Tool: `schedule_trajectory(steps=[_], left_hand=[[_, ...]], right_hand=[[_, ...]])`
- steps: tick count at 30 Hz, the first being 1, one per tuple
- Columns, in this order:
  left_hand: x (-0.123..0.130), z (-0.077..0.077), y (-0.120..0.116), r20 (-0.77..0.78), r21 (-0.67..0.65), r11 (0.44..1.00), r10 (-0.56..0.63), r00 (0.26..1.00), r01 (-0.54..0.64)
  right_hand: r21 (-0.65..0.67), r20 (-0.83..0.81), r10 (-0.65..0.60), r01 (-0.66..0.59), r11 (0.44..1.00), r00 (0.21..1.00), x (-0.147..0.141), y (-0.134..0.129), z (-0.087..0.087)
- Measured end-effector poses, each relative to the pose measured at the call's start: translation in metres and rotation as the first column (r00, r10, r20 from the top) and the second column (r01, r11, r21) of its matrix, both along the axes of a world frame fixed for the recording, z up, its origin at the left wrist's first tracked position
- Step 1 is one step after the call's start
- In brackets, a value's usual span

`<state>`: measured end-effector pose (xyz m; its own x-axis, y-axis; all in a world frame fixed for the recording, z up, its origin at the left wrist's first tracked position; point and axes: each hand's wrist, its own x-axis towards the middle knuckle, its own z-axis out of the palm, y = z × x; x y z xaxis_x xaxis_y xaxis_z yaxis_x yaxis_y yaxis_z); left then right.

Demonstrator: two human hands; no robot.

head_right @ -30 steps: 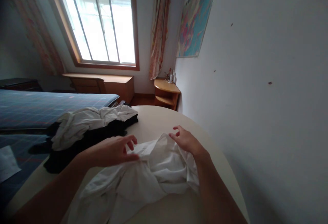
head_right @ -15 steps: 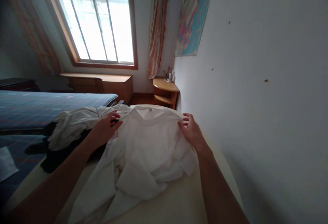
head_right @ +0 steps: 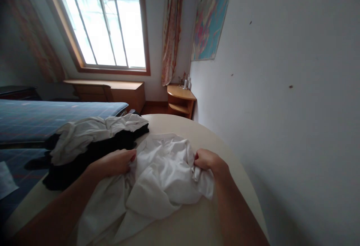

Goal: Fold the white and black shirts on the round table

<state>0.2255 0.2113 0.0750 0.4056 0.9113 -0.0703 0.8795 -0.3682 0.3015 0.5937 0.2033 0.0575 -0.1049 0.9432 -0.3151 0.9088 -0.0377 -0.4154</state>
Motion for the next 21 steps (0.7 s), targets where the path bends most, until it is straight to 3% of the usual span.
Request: schedule_trajectory(steps=[2, 4, 6, 7, 9, 11, 13, 15, 17, 19, 21], left_hand=[[0.002, 0.011, 0.004, 0.002, 0.077, 0.996, 0.045, 0.999, -0.046], [0.004, 0.024, 0.009, 0.149, 0.274, 0.939, 0.171, 0.974, -0.207], [0.006, 0.031, 0.014, 0.320, 0.462, 0.819, 0.203, 0.925, -0.339], [0.007, 0.032, 0.016, 0.366, 0.527, 0.770, 0.176, 0.914, -0.359], [0.010, 0.028, 0.018, 0.360, 0.603, 0.726, 0.124, 0.925, -0.332], [0.015, 0.022, 0.015, 0.277, 0.615, 0.738, 0.129, 0.952, -0.278], [0.019, 0.018, 0.008, 0.181, 0.544, 0.808, 0.152, 0.972, -0.228], [0.022, 0.016, 0.002, 0.096, 0.350, 0.920, 0.153, 0.984, -0.177], [0.023, 0.014, -0.003, 0.030, 0.123, 0.988, 0.092, 0.995, -0.095], [0.024, 0.008, -0.004, -0.010, -0.008, 1.000, -0.013, 1.000, 0.013], [0.027, 0.000, -0.004, -0.026, -0.039, 0.997, -0.073, 0.997, 0.072]], right_hand=[[-0.095, -0.003, -0.013, 0.013, 0.995, 1.000, 0.002, 0.002, 0.003], [-0.068, -0.066, -0.114, 0.109, 0.992, 0.991, 0.007, 0.006, 0.008], [0.093, -0.176, -0.270, 0.289, 0.953, 0.947, 0.013, 0.012, 0.012], [0.190, -0.238, -0.331, 0.379, 0.906, 0.913, 0.015, 0.016, 0.012], [0.350, -0.349, -0.359, 0.476, 0.807, 0.866, 0.015, 0.022, 0.012], [0.410, -0.390, -0.307, 0.462, 0.786, 0.868, 0.009, 0.024, 0.009], [0.388, -0.335, -0.236, 0.361, 0.848, 0.912, 0.002, 0.020, 0.008], [0.310, -0.236, -0.147, 0.218, 0.926, 0.961, -0.006, 0.013, 0.010], [0.217, -0.191, -0.017, 0.059, 0.974, 0.981, -0.012, 0.004, 0.014], [0.141, -0.209, 0.104, -0.076, 0.987, 0.972, -0.017, -0.003, 0.018], [0.080, -0.224, 0.186, -0.172, 0.982, 0.957, -0.022, -0.006, 0.020]])
